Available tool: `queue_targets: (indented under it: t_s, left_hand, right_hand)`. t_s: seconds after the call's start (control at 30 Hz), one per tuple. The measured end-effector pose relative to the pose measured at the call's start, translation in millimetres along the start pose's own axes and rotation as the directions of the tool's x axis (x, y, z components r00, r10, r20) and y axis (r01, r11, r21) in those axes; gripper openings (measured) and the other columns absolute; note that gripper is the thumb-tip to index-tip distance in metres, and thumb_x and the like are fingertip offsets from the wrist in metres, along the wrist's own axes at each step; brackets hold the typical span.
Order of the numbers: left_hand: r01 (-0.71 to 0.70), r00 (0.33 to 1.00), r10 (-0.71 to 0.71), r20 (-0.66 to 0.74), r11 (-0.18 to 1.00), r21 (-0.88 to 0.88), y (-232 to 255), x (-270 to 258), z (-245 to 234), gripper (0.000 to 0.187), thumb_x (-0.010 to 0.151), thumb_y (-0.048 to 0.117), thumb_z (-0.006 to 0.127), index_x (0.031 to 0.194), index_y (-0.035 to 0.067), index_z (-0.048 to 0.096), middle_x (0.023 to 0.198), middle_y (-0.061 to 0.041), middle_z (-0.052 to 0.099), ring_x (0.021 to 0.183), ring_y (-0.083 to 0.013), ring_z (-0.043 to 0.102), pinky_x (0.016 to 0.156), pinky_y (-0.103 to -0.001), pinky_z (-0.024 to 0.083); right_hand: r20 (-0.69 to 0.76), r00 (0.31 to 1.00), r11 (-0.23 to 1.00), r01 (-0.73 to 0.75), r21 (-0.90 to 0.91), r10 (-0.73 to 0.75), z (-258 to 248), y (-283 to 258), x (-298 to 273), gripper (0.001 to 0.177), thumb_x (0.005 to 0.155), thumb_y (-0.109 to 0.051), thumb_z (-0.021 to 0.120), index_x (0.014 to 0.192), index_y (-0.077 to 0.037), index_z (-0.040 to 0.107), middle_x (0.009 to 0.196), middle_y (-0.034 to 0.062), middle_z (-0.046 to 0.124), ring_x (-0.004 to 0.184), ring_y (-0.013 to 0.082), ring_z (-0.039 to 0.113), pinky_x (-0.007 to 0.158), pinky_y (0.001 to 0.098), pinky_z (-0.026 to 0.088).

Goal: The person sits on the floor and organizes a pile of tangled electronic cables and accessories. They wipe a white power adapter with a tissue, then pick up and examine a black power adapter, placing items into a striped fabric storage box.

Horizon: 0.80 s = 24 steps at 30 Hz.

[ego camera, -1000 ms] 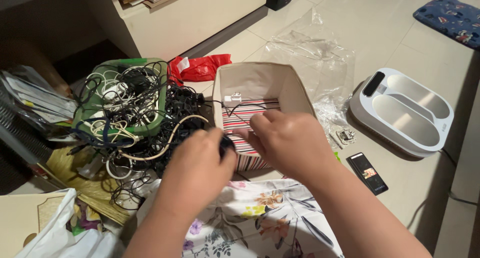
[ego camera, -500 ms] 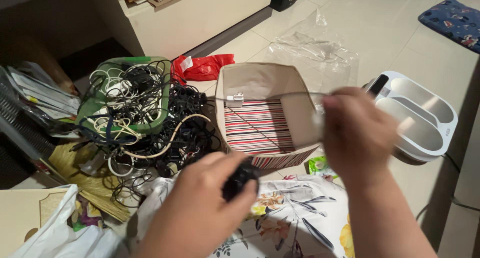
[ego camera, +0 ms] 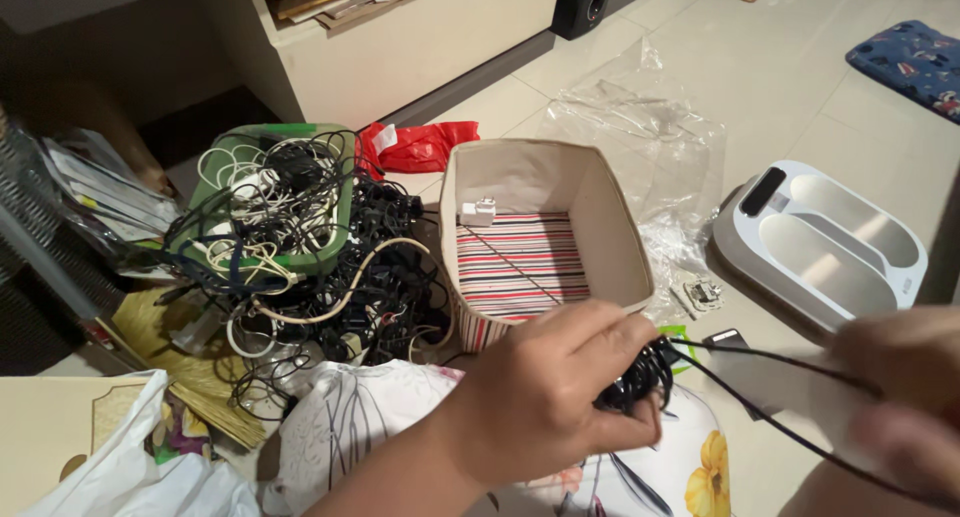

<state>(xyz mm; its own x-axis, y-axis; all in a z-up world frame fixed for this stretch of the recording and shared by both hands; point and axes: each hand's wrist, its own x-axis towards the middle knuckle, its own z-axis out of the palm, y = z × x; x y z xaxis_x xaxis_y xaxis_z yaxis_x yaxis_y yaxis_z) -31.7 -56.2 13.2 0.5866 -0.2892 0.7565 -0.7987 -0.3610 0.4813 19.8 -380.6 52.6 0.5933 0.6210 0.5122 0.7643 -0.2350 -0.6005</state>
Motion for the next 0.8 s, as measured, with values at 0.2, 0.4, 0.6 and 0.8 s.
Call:
queue_targets:
  t_s: [0.2, 0.4, 0.6, 0.8]
  left_hand:
    - [-0.009, 1.000, 0.006, -0.015, 0.966, -0.259, 6, -14, 12, 0.041, 0.085, 0.015, 0.080, 0.117, -0.007, 0.065, 0.099, -0.017, 0.066, 0.086, -0.0279, 0.067, 0.080, -0.035, 0.058]
    - [0.071, 0.996, -0.033, 0.084, 0.859, -0.506, -11, -43, 38, 0.035, 0.099, 0.018, 0.074, 0.128, 0.002, 0.064, 0.113, -0.010, 0.070, 0.102, -0.0203, 0.068, 0.096, -0.027, 0.053]
    - [0.177, 0.981, -0.097, 0.168, 0.799, -0.574, -34, -71, 40, 0.028, 0.110, 0.020, 0.063, 0.136, 0.012, 0.061, 0.120, -0.005, 0.068, 0.112, -0.0139, 0.068, 0.103, -0.021, 0.052]
    - [0.160, 0.984, -0.177, -0.007, 0.901, -0.403, -28, -93, -32, 0.029, 0.102, 0.017, 0.073, 0.129, 0.007, 0.067, 0.118, -0.011, 0.071, 0.111, -0.0214, 0.069, 0.100, -0.028, 0.053]
  right_hand:
    - [0.064, 0.994, 0.001, -0.064, 0.998, 0.086, 99, 75, 71, 0.074, 0.076, -0.022, 0.080, 0.143, -0.002, 0.056, 0.150, 0.0441, 0.054, 0.063, 0.0079, 0.046, 0.049, 0.0229, 0.043]
    - [0.736, 0.438, 0.198, -0.897, 0.395, 0.516, 267, 59, 153, 0.070, 0.093, -0.047, 0.059, 0.141, 0.003, 0.058, 0.116, 0.0216, 0.077, 0.082, 0.0099, 0.073, 0.072, 0.0230, 0.059]
    - [0.699, 0.693, 0.359, -0.706, 0.610, 0.177, 378, 92, 200, 0.048, 0.097, -0.024, 0.064, 0.136, 0.005, 0.065, 0.078, -0.0001, 0.065, 0.066, 0.0093, 0.055, 0.063, 0.0248, 0.047]
    - [0.643, 0.756, 0.444, -0.622, 0.645, 0.125, 352, 27, 265, 0.036, 0.103, -0.018, 0.059, 0.133, -0.002, 0.068, 0.061, -0.0071, 0.046, 0.055, 0.0057, 0.039, 0.051, 0.0215, 0.035]
